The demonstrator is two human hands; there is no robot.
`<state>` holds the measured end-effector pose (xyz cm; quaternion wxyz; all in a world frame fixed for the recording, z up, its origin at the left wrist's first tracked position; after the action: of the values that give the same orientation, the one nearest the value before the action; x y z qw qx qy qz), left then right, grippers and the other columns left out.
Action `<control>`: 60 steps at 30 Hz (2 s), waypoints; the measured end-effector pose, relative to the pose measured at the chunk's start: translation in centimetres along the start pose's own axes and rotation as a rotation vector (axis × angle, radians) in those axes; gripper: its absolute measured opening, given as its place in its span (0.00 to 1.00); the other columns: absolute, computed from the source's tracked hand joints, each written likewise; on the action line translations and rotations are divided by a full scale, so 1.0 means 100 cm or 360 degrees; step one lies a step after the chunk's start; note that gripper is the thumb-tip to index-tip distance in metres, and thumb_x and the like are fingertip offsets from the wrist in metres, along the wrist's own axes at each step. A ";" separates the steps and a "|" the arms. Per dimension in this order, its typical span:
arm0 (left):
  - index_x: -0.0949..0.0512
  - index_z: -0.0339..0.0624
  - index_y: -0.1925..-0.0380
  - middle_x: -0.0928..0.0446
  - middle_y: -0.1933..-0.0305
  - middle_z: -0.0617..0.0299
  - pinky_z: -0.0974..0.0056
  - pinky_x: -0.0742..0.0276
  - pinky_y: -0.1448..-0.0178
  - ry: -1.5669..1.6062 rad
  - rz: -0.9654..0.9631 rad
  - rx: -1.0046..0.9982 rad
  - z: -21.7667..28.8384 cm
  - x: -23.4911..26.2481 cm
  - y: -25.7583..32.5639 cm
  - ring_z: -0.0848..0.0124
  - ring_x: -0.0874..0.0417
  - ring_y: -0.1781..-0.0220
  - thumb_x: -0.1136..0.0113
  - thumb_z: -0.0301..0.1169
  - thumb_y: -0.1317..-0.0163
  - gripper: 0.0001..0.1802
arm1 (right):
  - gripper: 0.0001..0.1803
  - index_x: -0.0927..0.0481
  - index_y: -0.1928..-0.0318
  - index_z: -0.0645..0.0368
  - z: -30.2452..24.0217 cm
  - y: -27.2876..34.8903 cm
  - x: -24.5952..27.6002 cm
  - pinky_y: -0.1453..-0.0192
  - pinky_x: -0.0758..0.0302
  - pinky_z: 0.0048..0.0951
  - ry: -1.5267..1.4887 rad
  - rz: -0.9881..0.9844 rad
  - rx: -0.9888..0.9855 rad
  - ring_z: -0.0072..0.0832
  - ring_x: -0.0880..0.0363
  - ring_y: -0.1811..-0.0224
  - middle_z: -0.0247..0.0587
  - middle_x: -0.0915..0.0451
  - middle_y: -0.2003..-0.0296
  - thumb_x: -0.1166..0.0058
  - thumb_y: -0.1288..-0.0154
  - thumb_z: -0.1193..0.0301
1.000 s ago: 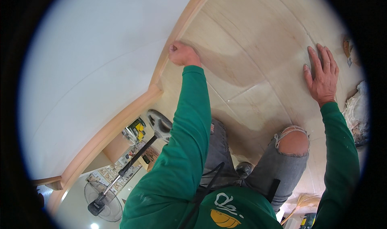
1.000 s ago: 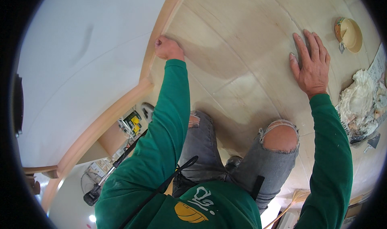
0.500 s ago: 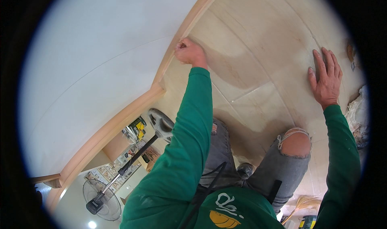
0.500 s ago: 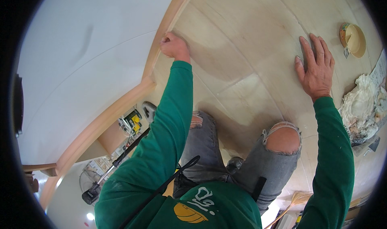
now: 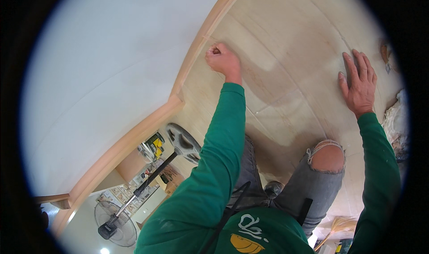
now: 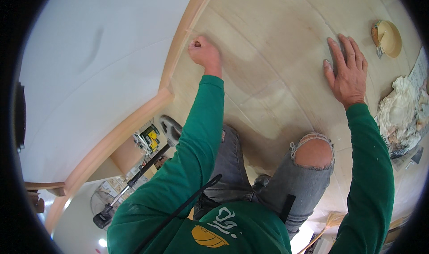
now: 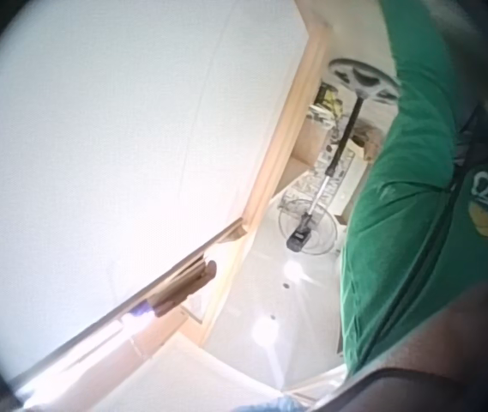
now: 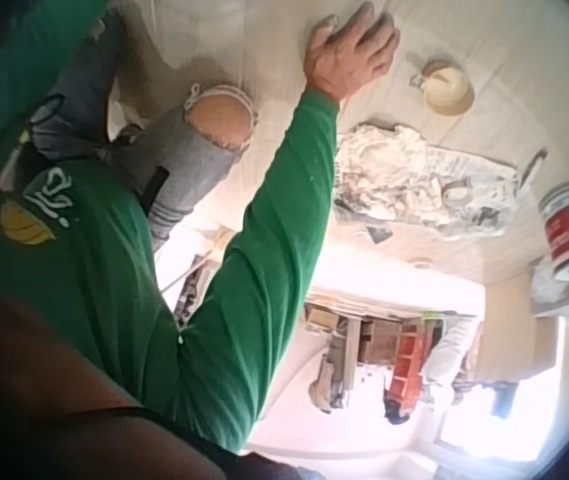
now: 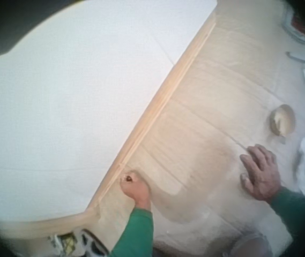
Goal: The person kneels on the floor and uses a putty knife to apply and smooth a bead of white caulk along the seam where a wooden trim meets a white wall. They repeatedly scoop material from a newspaper on the floor and work the tool along the joint to create a smooth finish.
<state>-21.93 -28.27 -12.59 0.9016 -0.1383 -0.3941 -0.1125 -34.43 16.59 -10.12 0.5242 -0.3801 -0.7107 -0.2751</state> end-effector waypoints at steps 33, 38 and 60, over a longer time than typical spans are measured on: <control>0.22 0.31 0.57 0.24 0.54 0.53 0.57 0.23 0.49 0.0085 -0.0419 -0.0360 0.122 -0.063 0.131 0.63 0.22 0.56 0.39 0.36 0.28 0.15 | 0.33 0.28 0.26 0.45 0.003 0.002 0.006 0.21 0.39 0.47 -0.0157 0.0083 -0.0019 0.42 0.38 0.21 0.40 0.33 0.24 0.41 0.30 0.60; 0.22 0.32 0.57 0.24 0.55 0.53 0.57 0.23 0.50 0.0129 -0.0488 -0.0367 0.138 -0.071 0.145 0.63 0.22 0.57 0.40 0.35 0.27 0.14 | 0.33 0.28 0.26 0.45 0.004 0.001 0.007 0.21 0.39 0.47 -0.0158 0.0074 -0.0032 0.42 0.38 0.21 0.40 0.33 0.25 0.41 0.31 0.60; 0.23 0.38 0.59 0.24 0.56 0.52 0.57 0.23 0.48 0.0493 -0.1583 -0.0949 0.256 0.090 0.313 0.56 0.20 0.55 0.32 0.20 0.38 0.10 | 0.32 0.26 0.28 0.51 0.005 0.007 0.018 0.21 0.39 0.49 -0.0350 0.0093 0.0003 0.44 0.40 0.20 0.43 0.33 0.25 0.42 0.31 0.59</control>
<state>-23.57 8.81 5.74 0.7101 -0.1663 -0.2269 -0.6455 -34.43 17.79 -8.56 0.4512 -0.4280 -0.7528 -0.2155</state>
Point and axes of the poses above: each hand's wrist, its own y-axis away from the middle knuckle, its own x-axis out of the back of the hand, z = x × y, the point moved 8 cm from there along -y, towards the middle knuckle
